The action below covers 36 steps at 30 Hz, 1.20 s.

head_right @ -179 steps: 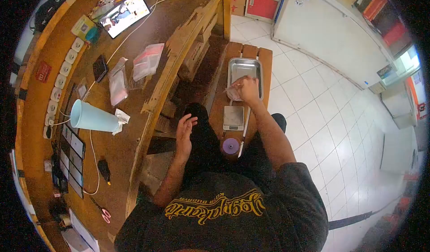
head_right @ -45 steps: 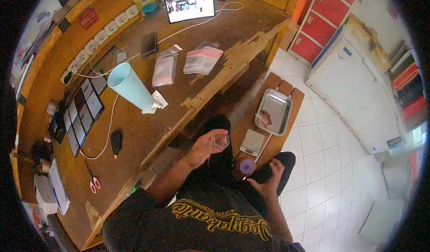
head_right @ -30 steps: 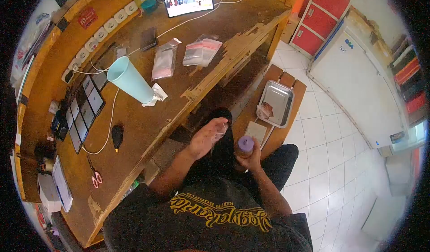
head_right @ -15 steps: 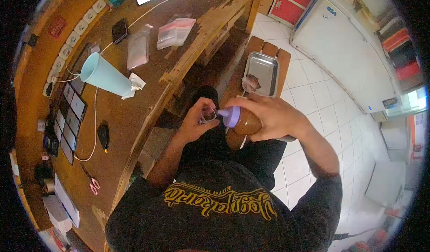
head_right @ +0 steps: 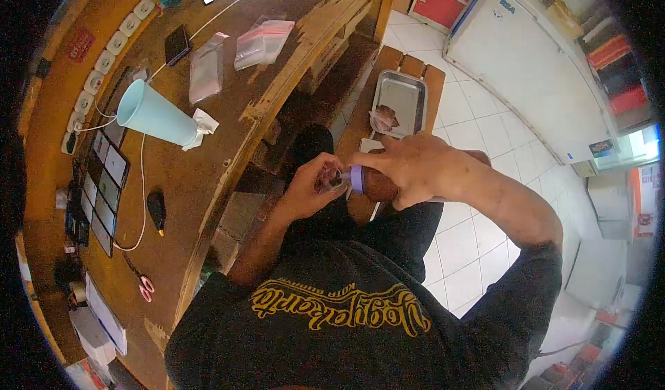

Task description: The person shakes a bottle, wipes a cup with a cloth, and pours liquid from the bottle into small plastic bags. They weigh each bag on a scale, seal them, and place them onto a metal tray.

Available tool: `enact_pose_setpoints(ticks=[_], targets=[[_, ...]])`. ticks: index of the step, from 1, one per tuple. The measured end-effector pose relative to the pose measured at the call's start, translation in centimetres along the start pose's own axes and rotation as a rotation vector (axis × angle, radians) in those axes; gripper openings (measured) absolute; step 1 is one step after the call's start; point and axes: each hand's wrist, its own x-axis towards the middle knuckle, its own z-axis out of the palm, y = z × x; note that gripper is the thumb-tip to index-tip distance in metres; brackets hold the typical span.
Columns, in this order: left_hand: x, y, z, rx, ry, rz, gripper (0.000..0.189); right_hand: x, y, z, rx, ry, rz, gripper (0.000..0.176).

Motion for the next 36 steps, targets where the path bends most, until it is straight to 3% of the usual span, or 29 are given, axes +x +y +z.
enact_pose_setpoints(ticks=[14,17,20,22,24,27,28,29,30,32,35,36], targets=[[0.0,0.0,0.3,-0.045,0.014,0.034,0.035,0.3,0.1,0.2,-0.078,-0.015,0.003,0.095],[-0.2,0.1,0.0,-0.132,0.013,0.018,0.034,0.0,0.0,-0.4,0.048,-0.029,0.003,0.093],[-0.4,0.5,-0.5,-0.253,-0.018,0.049,0.036,0.1,0.7,1.4,0.227,0.063,-0.071,0.094],[-0.6,0.7,-0.5,-0.288,-0.027,0.114,0.039,0.7,1.4,3.9,0.485,0.387,-0.339,0.097],[-0.8,0.8,-0.3,-0.591,0.014,0.066,0.043,0.3,1.2,5.9,0.511,0.339,-0.284,0.098],[-0.6,-0.8,0.3,-0.814,0.080,0.193,0.044,1.8,1.6,12.3,0.655,0.488,-0.170,0.100],[-0.4,-1.4,0.2,-0.803,0.093,0.210,0.044,2.9,1.9,15.0,0.717,0.630,-0.134,0.103],[-0.2,-1.9,0.0,-0.909,0.006,0.206,0.036,3.8,2.2,17.5,0.781,0.772,-0.095,0.106],[-0.1,-2.0,-0.1,-1.013,-0.085,0.200,0.028,4.5,2.1,19.4,0.769,0.775,-0.108,0.106],[0.0,-0.7,-0.3,-0.896,-0.009,0.155,0.020,6.3,1.1,22.7,0.918,0.787,0.106,0.108],[0.3,-0.3,-0.4,-0.709,0.088,0.105,0.008,8.5,-0.1,27.0,1.012,0.881,0.217,0.100],[0.5,-0.3,-0.4,-0.637,0.115,0.108,0.012,8.7,-0.4,28.0,1.013,0.887,0.211,0.100]])
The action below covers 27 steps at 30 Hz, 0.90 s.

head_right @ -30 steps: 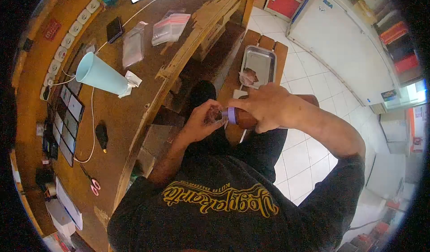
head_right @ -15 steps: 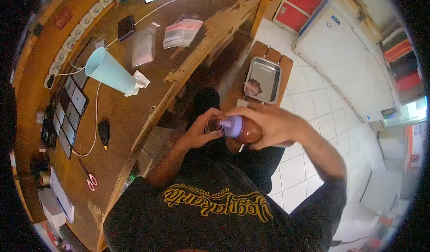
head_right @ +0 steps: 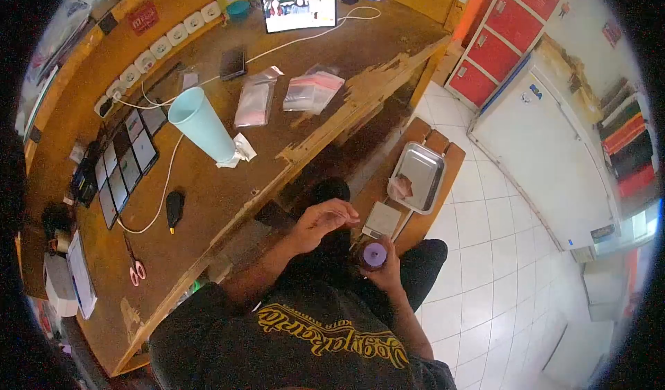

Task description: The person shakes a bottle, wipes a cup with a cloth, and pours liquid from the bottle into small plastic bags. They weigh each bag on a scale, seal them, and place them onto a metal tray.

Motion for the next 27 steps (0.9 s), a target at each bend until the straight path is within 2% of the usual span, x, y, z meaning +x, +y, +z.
enact_pose_setpoints(ticks=[2,3,7,9,10,12,13,14,16,17,19,21,25,27], targets=[[0.1,0.1,0.0,0.036,0.011,0.012,0.016,-0.9,1.2,1.0,0.001,0.124,0.050,0.097],[0.2,0.2,0.0,0.065,0.023,0.022,0.021,-1.1,1.4,1.2,-0.012,0.147,0.011,0.100],[0.2,-0.2,0.4,-0.004,0.079,-0.047,0.024,-1.2,1.5,0.4,0.021,0.054,0.011,0.107],[0.2,-0.7,0.5,0.148,0.107,-0.066,0.025,-0.5,1.0,-0.5,0.119,0.129,-0.177,0.099],[0.2,-0.7,0.6,0.150,0.106,-0.063,0.025,0.1,-0.3,-1.2,0.120,0.129,-0.181,0.099],[0.1,-0.4,0.8,0.362,0.028,-0.138,0.024,1.5,-4.0,-3.4,0.079,0.214,-0.276,0.080],[0.1,0.3,1.2,0.363,0.028,-0.139,0.024,2.2,-7.7,-4.2,0.165,0.270,-0.328,0.045],[0.2,1.2,1.8,0.452,-0.008,-0.097,0.022,2.8,-9.2,-4.9,0.167,0.271,-0.325,0.045],[0.5,1.5,2.3,0.540,-0.049,-0.057,0.020,3.6,-11.1,-5.8,0.067,0.135,-0.441,0.023],[0.6,1.2,2.3,0.530,-0.030,-0.021,0.019,3.9,-12.1,-5.6,0.048,0.219,-0.434,0.014],[0.6,1.1,2.3,0.521,-0.009,0.017,0.018,4.1,-12.8,-5.5,0.088,0.241,-0.416,0.014],[0.3,1.3,2.3,0.360,0.128,-0.040,0.014,4.4,-13.1,-5.3,0.130,0.257,-0.401,0.014],[0.1,0.7,1.8,0.391,0.145,-0.004,0.012,4.6,-12.9,-4.7,0.172,0.256,-0.392,0.013],[0.2,1.4,2.1,0.448,0.111,0.082,0.012,4.5,-12.7,-4.6,0.173,0.249,-0.402,0.014]])
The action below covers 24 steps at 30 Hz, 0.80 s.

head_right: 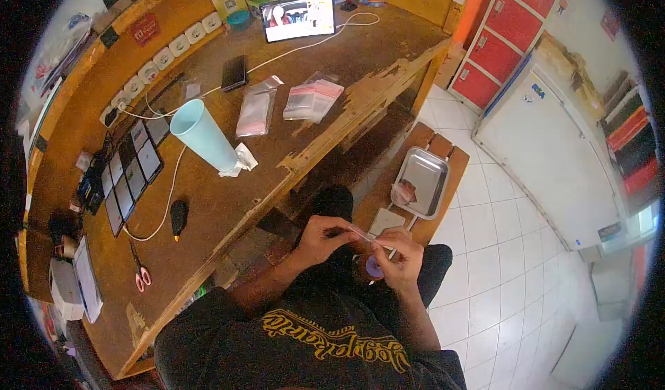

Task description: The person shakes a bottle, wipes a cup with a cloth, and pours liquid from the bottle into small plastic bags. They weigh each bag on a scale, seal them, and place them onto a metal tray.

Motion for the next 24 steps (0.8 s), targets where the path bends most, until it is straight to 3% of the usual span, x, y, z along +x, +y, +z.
enact_pose_setpoints(ticks=[10,13,16,19,24], targets=[[0.2,0.6,0.6,0.043,0.037,0.071,0.010,0.7,-1.0,0.4,0.087,-0.043,0.057,0.016],[0.2,0.7,0.9,0.077,-0.037,0.106,0.010,1.2,-1.1,0.9,0.092,-0.053,0.077,0.014],[0.0,0.7,1.4,-0.054,0.040,0.003,0.008,1.4,-1.1,1.7,0.058,-0.042,0.080,0.013],[-0.4,0.2,1.8,0.133,0.188,0.133,0.007,1.4,-1.6,2.4,0.024,-0.031,0.089,0.012],[-0.2,-0.3,2.3,-0.196,0.464,0.137,0.011,2.2,-2.1,1.7,0.008,-0.020,0.074,0.011]])
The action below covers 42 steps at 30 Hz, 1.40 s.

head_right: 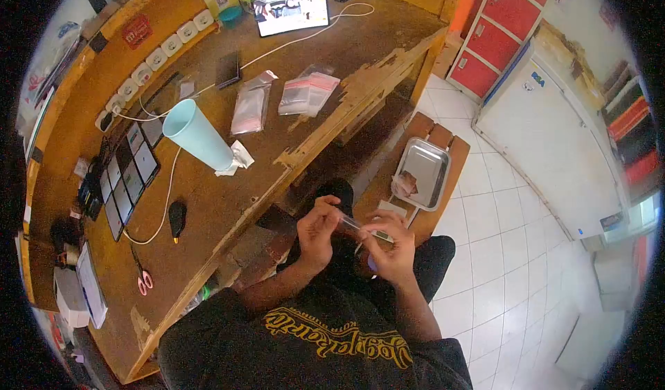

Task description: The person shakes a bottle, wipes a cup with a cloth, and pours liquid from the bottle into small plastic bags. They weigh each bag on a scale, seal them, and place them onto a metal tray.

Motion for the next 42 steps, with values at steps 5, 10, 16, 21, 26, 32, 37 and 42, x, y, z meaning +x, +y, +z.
enact_pose_setpoints(ticks=[5,10,16,21,26,32,37,42], targets=[[-0.2,-0.5,-0.5,-0.033,-0.029,-0.145,0.012,-0.1,0.5,-1.4,-0.163,-0.081,-0.039,0.008],[0.6,-2.8,-1.8,0.156,-0.201,-0.445,0.025,0.2,6.3,-3.1,-0.151,-0.025,0.075,0.002],[1.1,-3.6,-3.3,0.214,-0.254,-0.495,0.054,5.8,18.7,-7.9,-0.170,0.097,0.355,0.008],[0.2,-4.3,-4.2,0.143,-0.217,-0.624,0.046,7.4,27.2,-6.2,-0.505,0.062,0.367,0.021],[0.0,-4.1,-5.0,0.088,-0.210,-0.622,0.043,4.7,32.4,-4.8,-0.608,-0.050,0.132,0.021],[-0.3,-5.0,-6.0,0.098,-0.222,-0.717,0.036,16.0,13.8,0.9,-0.479,0.277,-0.330,0.011],[0.7,-4.1,-4.7,0.039,-0.253,-0.600,0.029,24.7,5.9,10.6,-0.380,-0.037,-0.542,0.010],[0.1,-2.8,-5.7,0.024,-0.291,-0.524,0.024,27.2,7.5,16.7,-0.839,0.086,-0.331,0.018]])
